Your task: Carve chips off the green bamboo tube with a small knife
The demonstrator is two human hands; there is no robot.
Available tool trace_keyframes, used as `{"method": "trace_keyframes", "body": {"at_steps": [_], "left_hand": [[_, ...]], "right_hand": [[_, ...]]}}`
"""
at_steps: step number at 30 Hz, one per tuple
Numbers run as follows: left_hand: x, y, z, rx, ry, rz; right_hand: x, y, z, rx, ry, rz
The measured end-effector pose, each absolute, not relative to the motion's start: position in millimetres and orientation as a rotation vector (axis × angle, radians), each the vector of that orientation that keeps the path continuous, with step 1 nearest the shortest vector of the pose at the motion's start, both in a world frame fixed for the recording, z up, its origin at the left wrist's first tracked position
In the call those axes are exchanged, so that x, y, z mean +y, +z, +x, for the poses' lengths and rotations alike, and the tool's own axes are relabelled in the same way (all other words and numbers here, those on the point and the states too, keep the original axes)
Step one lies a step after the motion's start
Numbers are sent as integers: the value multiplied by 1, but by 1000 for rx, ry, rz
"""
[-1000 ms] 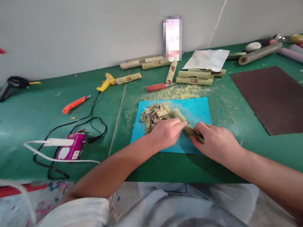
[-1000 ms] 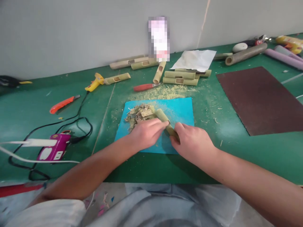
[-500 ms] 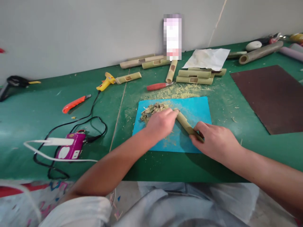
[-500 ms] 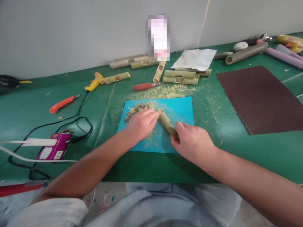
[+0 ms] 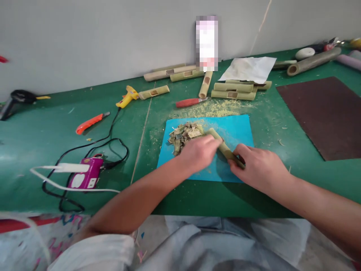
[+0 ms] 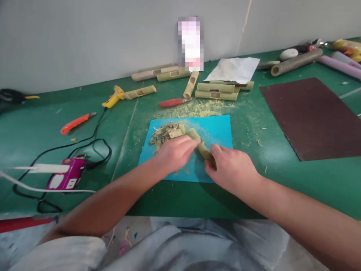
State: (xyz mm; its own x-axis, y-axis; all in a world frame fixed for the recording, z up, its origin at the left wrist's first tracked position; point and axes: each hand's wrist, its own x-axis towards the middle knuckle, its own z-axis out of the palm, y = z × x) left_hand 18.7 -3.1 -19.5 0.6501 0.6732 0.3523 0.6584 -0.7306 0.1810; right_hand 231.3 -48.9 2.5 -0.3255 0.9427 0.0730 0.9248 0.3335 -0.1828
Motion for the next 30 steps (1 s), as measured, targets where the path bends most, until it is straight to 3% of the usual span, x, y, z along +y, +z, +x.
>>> {"method": "trace_keyframes", "body": {"at_steps": [3,8,12,17,21,26,30], "left_hand": [[3,-20,17,1338,707,2834],[4,-20,19,1076,621,2854],[9,-21,16,1338,690,2772],[5,-19,17,1066,612,2846],[5,-17,17,1318,638,2824],[1,-18,19,1051,563,2828],[6,-19,15,1334,675,2789]], "right_hand": [[-49,3,230,-2424,162,-1726],[-48,5,230,-2449,177,-1715],[-48,4,230,-2428,152,-1727],[-48,4,229,-2449,176,-1731],[-48,5,229,-2434,188,-1755],[-48,6,229,-2460,222,-1781],[-48,6,229,-2439,207,-1811]]}}
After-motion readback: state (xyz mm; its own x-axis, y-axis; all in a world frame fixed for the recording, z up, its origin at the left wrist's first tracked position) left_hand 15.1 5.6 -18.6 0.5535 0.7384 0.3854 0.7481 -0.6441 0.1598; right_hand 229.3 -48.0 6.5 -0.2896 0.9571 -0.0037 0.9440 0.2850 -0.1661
